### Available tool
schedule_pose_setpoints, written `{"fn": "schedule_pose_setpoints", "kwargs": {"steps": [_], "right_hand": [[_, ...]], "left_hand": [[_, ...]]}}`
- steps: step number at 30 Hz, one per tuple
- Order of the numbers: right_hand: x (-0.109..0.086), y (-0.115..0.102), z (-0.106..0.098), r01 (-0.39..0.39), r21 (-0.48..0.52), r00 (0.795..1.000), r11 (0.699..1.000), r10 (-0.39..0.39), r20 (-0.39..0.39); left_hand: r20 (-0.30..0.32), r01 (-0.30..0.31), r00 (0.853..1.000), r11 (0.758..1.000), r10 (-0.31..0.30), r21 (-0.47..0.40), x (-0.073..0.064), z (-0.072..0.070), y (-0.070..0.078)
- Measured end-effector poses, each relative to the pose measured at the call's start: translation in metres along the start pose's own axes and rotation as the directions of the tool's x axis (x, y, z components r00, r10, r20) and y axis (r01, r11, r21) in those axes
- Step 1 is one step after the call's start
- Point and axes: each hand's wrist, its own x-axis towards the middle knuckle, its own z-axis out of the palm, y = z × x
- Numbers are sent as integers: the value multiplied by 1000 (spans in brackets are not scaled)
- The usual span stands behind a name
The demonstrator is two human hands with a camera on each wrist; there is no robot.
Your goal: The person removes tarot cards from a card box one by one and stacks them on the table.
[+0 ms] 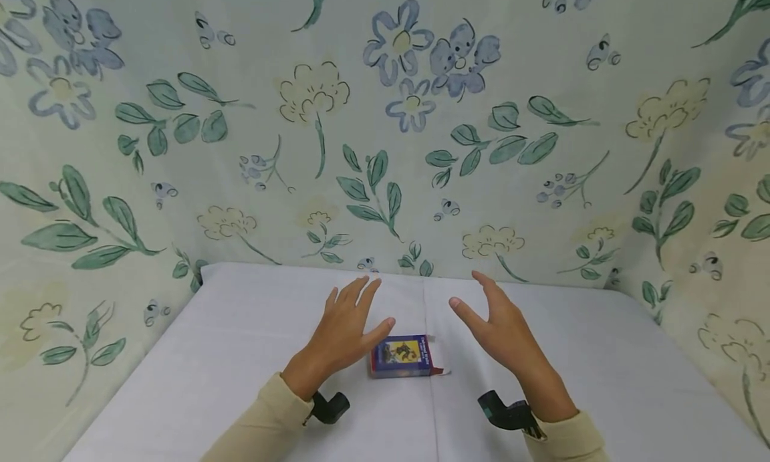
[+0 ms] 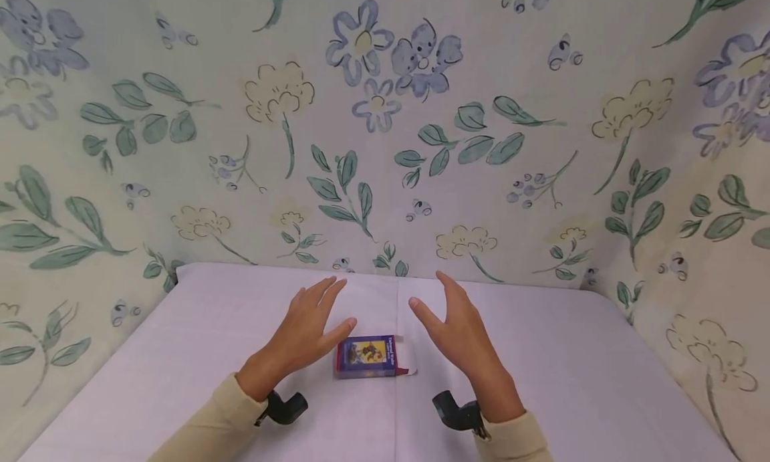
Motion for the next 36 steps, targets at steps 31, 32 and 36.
{"fn": "schedule_pose_setpoints", "kwargs": {"steps": [31,32,36], "right_hand": [[31,108,96,123,76,980,989,-109,-165],[30,106,96,123,81,980,989,-108,-164],[18,80,82,113,138,986,984,-95,-135]], "left_hand": [[219,65,976,965,-8,-254,-12,35,10],[232,69,973,965,-10,-251,-13,36,10],[279,75,960,965,-2,-250,-14,40,9]]}}
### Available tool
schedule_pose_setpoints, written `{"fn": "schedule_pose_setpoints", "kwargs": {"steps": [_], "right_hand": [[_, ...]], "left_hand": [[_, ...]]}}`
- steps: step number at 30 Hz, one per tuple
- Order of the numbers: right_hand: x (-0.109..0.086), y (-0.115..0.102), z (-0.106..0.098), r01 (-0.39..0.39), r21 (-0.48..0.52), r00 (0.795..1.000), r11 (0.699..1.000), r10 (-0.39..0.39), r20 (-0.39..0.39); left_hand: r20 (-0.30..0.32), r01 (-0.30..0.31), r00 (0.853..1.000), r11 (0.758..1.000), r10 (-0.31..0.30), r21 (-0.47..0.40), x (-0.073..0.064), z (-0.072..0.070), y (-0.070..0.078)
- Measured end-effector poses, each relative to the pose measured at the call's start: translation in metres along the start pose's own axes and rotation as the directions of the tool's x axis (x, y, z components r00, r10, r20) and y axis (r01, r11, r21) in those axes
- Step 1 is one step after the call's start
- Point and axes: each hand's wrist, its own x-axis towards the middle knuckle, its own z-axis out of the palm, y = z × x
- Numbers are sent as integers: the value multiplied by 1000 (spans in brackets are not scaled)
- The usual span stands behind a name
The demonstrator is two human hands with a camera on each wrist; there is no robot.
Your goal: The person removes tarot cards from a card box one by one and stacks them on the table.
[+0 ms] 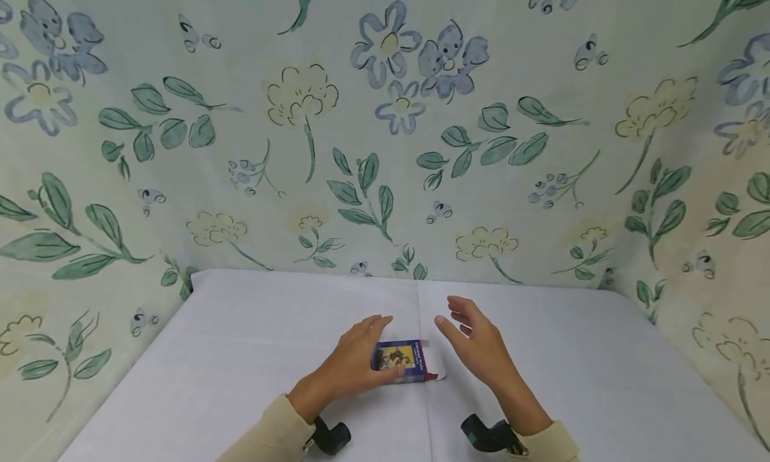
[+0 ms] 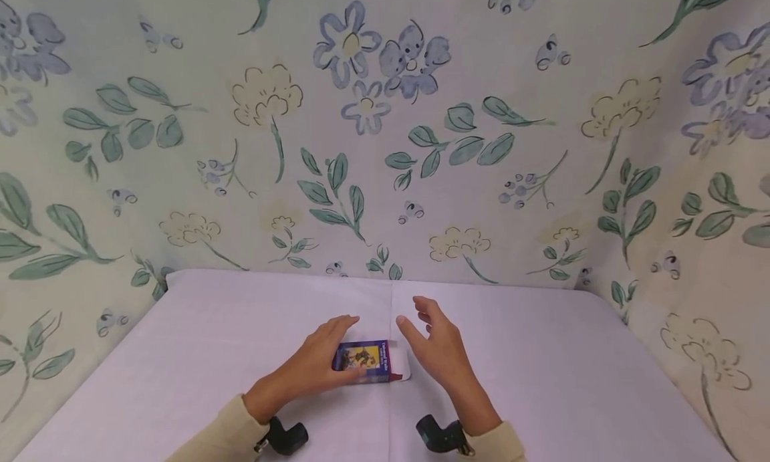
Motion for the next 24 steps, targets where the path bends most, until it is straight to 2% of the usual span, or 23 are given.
{"fn": "schedule_pose_setpoints", "kwargs": {"steps": [4,6,8,12,17,20,24], "right_hand": [[-10,-42,-18,-58,50,998,997,56,38],[-14,-62,-27,-124,73,991,990,119,65],[-15,-67,-30,-167,83,983,982,159,91],[-18,-64,-30,-209,71,973,975,200,117],[-19,-64,-27,-184,75,979,980,176,99],[-18,-62,-25,-181,107,980,978,170,104],[-15,-56,-20,-156,92,985,983,147,93]], "left_hand": [[43,-3,999,999,4,-36,0,5,0],[57,-4,998,999,7,-46,1,7,0],[71,-8,997,999,12,-54,2,10,1],[102,-1,995,997,9,-76,5,15,3],[122,15,993,990,2,-139,5,19,2],[105,3,994,988,13,-155,5,22,-3],[60,-40,997,989,49,-141,6,24,-8]]}}
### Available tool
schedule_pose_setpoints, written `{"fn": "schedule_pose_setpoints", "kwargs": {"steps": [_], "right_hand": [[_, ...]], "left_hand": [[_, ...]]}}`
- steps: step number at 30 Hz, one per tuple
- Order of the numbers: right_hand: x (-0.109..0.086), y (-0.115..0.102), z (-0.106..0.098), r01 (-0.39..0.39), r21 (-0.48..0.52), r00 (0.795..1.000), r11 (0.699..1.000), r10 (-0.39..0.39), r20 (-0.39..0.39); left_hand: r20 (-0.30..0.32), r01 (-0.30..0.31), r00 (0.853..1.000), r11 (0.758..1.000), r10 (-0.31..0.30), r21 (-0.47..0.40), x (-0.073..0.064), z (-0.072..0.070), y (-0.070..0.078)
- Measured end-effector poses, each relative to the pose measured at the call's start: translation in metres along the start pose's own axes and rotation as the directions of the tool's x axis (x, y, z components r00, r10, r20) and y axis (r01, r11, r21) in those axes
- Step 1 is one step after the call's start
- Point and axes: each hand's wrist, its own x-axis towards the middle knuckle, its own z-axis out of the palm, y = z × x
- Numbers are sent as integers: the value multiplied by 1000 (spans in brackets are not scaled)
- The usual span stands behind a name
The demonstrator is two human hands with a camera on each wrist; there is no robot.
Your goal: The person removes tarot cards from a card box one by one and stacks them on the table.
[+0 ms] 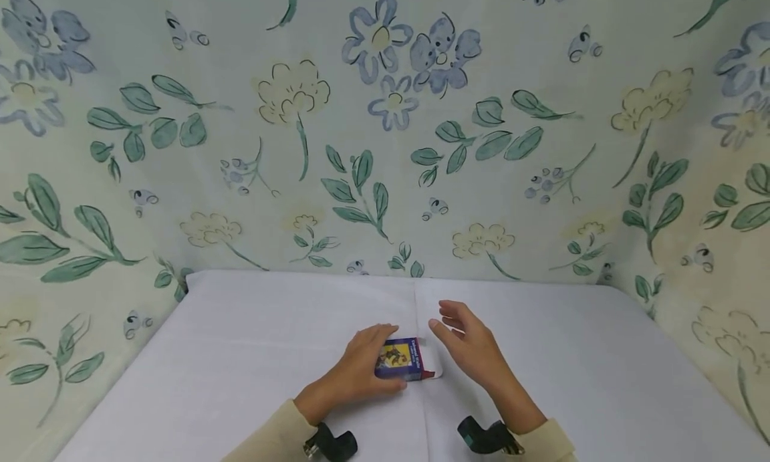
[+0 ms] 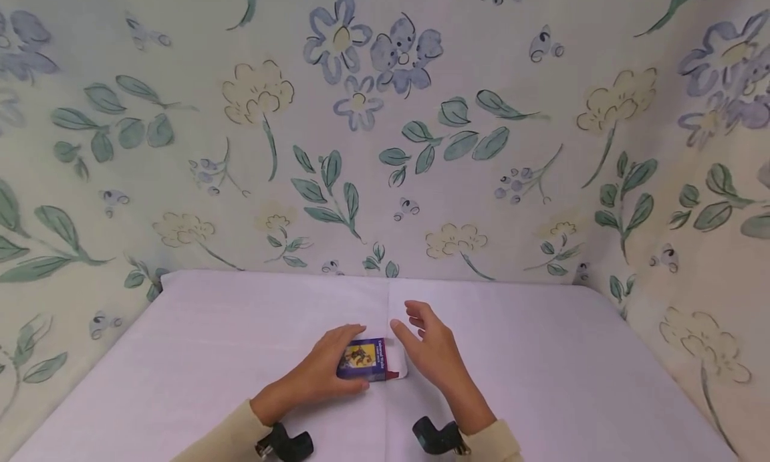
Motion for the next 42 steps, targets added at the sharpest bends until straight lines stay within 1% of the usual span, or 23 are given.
{"fn": "schedule_pose_setpoints", "kwargs": {"steps": [3,5,11,15,19,22,24,28,30,33,40,42], "right_hand": [[3,5,4,28,-17,1000,999,-28,-14],[5,8,5,38,-2,999,999,-38,-17],[4,13,9,10,16,1000,1000,-10,-3],[-1,11,8,15,36,1000,999,-15,-10],[-6,9,7,22,50,1000,999,-21,-15],[-7,10,7,37,54,999,998,-36,-15],[-8,8,6,32,60,999,998,-32,-12],[-10,4,6,-17,55,1000,998,17,5],[-11,0,6,-54,63,998,997,53,14],[-11,-2,6,-86,76,996,993,85,23],[-12,-1,7,-36,65,999,997,35,20],[-11,-1,6,-45,79,999,996,43,22]], "left_hand": [[-25,-16,1000,1000,16,9,1,-1,-2],[-40,-20,999,1000,21,22,2,-1,-3],[-76,-25,997,997,31,75,2,1,-4],[-97,-14,995,996,23,91,1,3,-6],[-107,-6,994,997,14,81,0,6,-6],[-109,7,994,997,1,73,-1,8,-6],[-109,20,994,997,-12,74,-1,9,-6],[-119,19,993,997,-9,80,-3,11,-8],[-130,10,992,997,-1,73,-3,11,-9],[-148,5,989,999,2,53,-5,12,-11],[-181,8,983,1000,-4,23,-5,12,-12],[-187,1,982,1000,1,12,-4,11,-11]]}}
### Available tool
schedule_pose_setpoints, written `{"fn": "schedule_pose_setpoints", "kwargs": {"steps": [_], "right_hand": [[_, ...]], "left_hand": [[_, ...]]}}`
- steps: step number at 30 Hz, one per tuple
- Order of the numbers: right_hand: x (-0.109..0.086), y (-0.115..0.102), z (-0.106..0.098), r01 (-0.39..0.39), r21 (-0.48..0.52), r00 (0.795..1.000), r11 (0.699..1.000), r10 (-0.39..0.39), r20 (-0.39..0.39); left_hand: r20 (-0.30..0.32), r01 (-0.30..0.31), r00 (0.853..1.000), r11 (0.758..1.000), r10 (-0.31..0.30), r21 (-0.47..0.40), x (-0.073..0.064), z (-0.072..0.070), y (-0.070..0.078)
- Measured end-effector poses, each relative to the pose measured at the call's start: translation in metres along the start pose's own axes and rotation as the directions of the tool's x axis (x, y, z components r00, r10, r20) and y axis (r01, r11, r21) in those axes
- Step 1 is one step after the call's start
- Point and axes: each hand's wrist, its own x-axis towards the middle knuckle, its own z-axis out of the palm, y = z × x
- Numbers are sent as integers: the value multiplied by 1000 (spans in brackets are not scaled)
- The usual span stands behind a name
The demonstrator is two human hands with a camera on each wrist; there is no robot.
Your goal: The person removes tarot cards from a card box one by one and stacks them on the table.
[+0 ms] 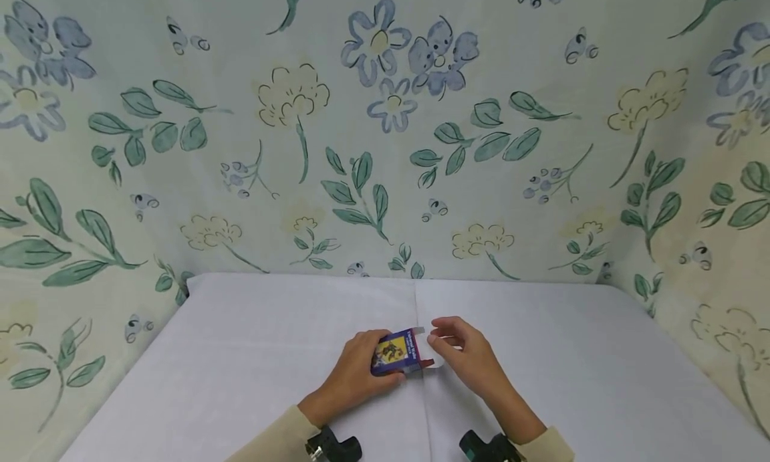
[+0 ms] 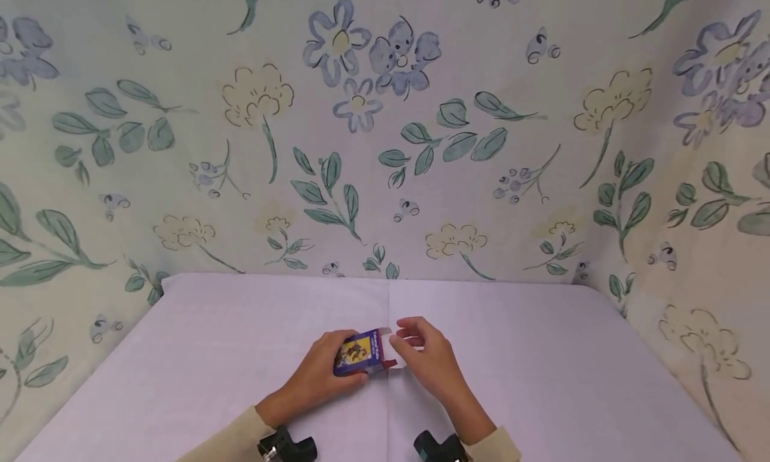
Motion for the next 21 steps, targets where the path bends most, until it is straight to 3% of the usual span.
{"fn": "schedule_pose_setpoints", "kwargs": {"steps": [10,21], "right_hand": [[1,-3,0,-65,33,997,997,63,55],[6,0,1,-32,47,995,998,27,97]], "left_hand": [[-6,-27,1000,999,27,-42,-1,1,-1],[-12,-23,1000,987,21,-161,-1,1,2]]}}
